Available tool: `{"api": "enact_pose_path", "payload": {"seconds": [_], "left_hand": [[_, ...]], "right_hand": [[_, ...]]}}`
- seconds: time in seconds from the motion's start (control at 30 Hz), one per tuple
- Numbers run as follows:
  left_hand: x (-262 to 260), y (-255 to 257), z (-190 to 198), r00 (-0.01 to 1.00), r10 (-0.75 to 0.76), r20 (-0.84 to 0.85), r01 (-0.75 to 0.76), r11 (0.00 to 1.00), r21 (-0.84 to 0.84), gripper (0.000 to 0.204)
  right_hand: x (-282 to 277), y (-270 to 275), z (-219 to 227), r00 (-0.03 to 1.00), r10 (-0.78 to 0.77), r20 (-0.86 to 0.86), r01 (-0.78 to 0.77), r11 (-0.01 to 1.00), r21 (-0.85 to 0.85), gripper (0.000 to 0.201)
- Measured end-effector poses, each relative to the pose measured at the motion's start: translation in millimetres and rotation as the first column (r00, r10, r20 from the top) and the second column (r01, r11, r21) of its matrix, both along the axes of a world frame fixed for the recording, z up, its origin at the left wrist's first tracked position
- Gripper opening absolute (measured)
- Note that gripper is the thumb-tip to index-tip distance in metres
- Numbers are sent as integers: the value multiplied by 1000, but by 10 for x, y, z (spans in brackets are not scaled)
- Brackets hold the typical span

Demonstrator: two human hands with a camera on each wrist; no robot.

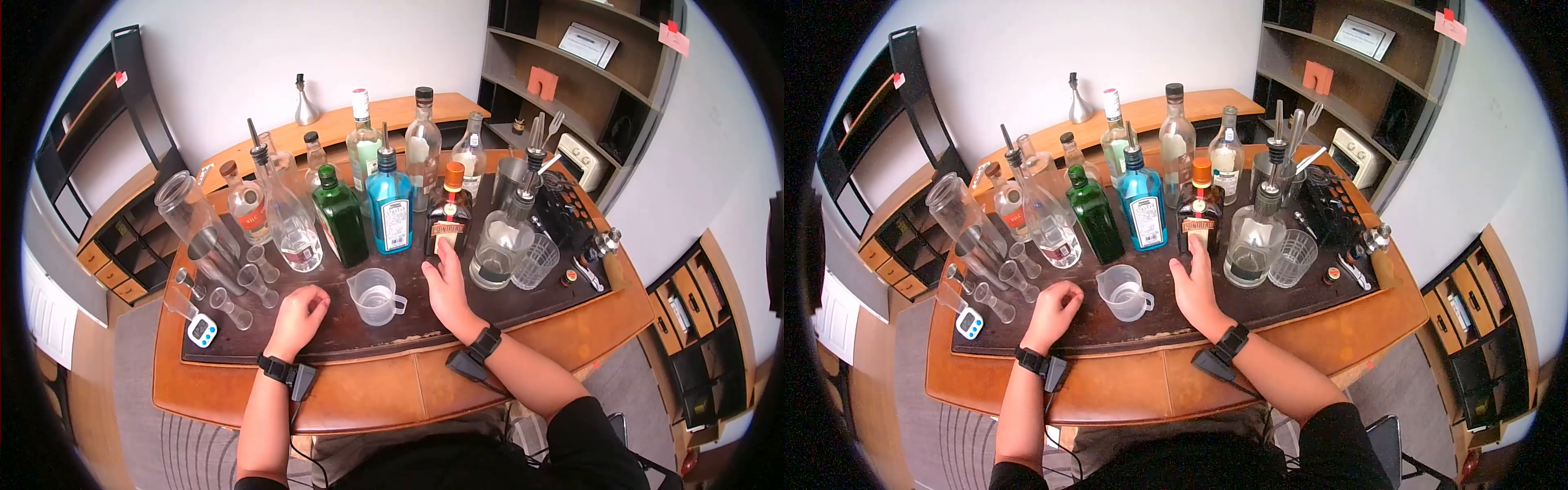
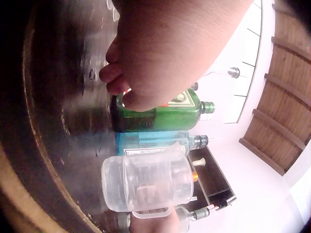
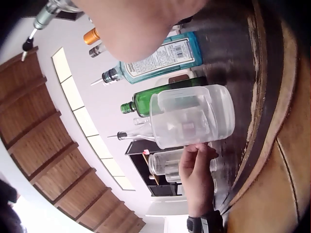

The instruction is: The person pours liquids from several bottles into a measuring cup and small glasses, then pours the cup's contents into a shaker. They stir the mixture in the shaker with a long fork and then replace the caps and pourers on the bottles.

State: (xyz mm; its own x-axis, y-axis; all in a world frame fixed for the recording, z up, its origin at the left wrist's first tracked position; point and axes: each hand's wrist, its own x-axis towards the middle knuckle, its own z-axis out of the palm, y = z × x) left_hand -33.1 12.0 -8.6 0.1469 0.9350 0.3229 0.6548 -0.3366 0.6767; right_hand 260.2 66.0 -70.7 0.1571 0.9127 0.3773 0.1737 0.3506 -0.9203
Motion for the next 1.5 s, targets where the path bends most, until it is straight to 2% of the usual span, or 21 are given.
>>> {"api": "enact_pose_path", "payload": {"seconds": [0.07, 0.1, 0.17, 0.3, 0.37, 0.5, 0.57, 0.7, 1.2, 1.27, 1.4, 1.47, 1.5], "left_hand": [[-15, 12, -13, 1000, -2, -1, 2, 1000, 14, 8], [-17, 10, -22, 1000, -5, -1, 5, 1000, 27, 8], [-11, 3, -21, 1000, -3, 3, 3, 1000, 21, 8], [-3, -7, 11, 1000, 1, -3, -1, 1000, 11, 8], [-14, -7, 15, 1000, -2, -15, 3, 1000, 20, 8], [-11, -5, 16, 1000, -11, -10, 11, 1000, 27, 8], [-5, -11, 15, 1000, -8, -12, 8, 1000, 25, 8], [-14, -10, 31, 1000, -5, -16, 5, 1000, 19, 8], [-33, 17, -45, 1000, -9, -29, 10, 999, 40, 10], [-24, 14, -31, 1000, -12, -27, 12, 999, 36, 9], [3, -2, 15, 999, -15, -50, 17, 999, 38, 9], [14, -6, 20, 999, -22, -46, 23, 999, 37, 9], [15, -10, 18, 999, -7, -32, 8, 999, 31, 9]], "right_hand": [[16, 17, 29, 992, 98, -84, -100, 995, -20, 64], [16, 19, 45, 992, 97, -84, -100, 995, -21, 64], [11, 19, 90, 980, 192, -47, -195, 978, -73, 66], [12, -15, 164, 972, 234, -1, -230, 955, -187, 67], [16, -13, 174, 968, 249, 43, -244, 964, -103, 68], [-19, -14, 201, 960, 279, 18, -279, 960, 5, 66], [-15, -28, 206, 976, 175, 129, -183, 982, 47, 64], [-4, -73, 240, 984, 97, 152, -109, 992, 68, 62], [17, 59, 232, 945, 283, 162, -297, 952, 70, 71], [21, 93, 272, 911, 323, 258, -339, 941, 19, 75], [1, 156, 223, 893, 372, 253, -369, 927, -62, 82], [-28, 152, 223, 895, 434, 104, -427, 900, -84, 91], [-28, 145, 241, 891, 447, 82, -440, 894, -86, 94]]}}
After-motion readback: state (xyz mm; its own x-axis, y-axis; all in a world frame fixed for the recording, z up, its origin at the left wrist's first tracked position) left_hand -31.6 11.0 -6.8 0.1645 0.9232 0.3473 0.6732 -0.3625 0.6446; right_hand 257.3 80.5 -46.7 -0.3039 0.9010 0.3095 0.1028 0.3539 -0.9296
